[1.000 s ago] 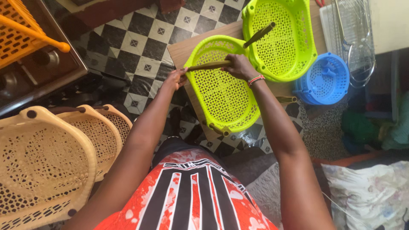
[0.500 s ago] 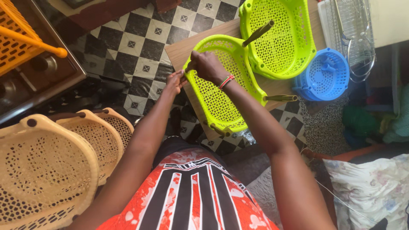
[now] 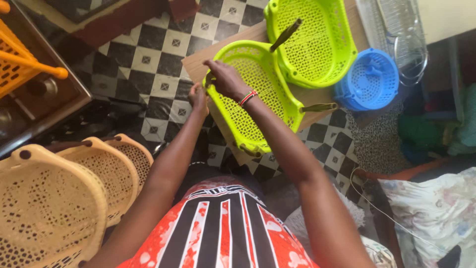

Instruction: The person assembles a three-tiered green plastic basket by inserting metal rods into the basket holes and stacking the tiers. They then handle a blue plastic basket, inserting its internal divider pieces.

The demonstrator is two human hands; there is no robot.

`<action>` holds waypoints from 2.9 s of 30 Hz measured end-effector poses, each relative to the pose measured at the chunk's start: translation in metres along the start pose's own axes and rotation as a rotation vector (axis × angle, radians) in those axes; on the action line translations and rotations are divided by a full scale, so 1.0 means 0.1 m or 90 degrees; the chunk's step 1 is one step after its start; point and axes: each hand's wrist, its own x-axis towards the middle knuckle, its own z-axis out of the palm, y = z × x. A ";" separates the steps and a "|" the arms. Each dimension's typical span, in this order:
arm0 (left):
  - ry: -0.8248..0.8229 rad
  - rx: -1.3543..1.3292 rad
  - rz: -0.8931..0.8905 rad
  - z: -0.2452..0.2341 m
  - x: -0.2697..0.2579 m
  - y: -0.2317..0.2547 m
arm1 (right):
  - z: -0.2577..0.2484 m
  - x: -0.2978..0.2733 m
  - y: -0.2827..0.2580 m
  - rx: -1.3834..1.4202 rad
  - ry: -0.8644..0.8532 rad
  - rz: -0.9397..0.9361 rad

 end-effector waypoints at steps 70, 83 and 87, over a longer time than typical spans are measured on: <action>-0.060 0.402 0.075 3.88 -1.77 0.94 | -2.57 -2.21 5.91 0.761 0.244 0.234; -0.169 -0.434 0.172 4.70 -2.62 0.03 | -4.09 -2.53 5.63 1.133 0.031 -0.032; 0.057 -0.464 0.362 4.63 -2.90 0.00 | -4.04 -2.53 5.01 1.109 -0.050 -0.119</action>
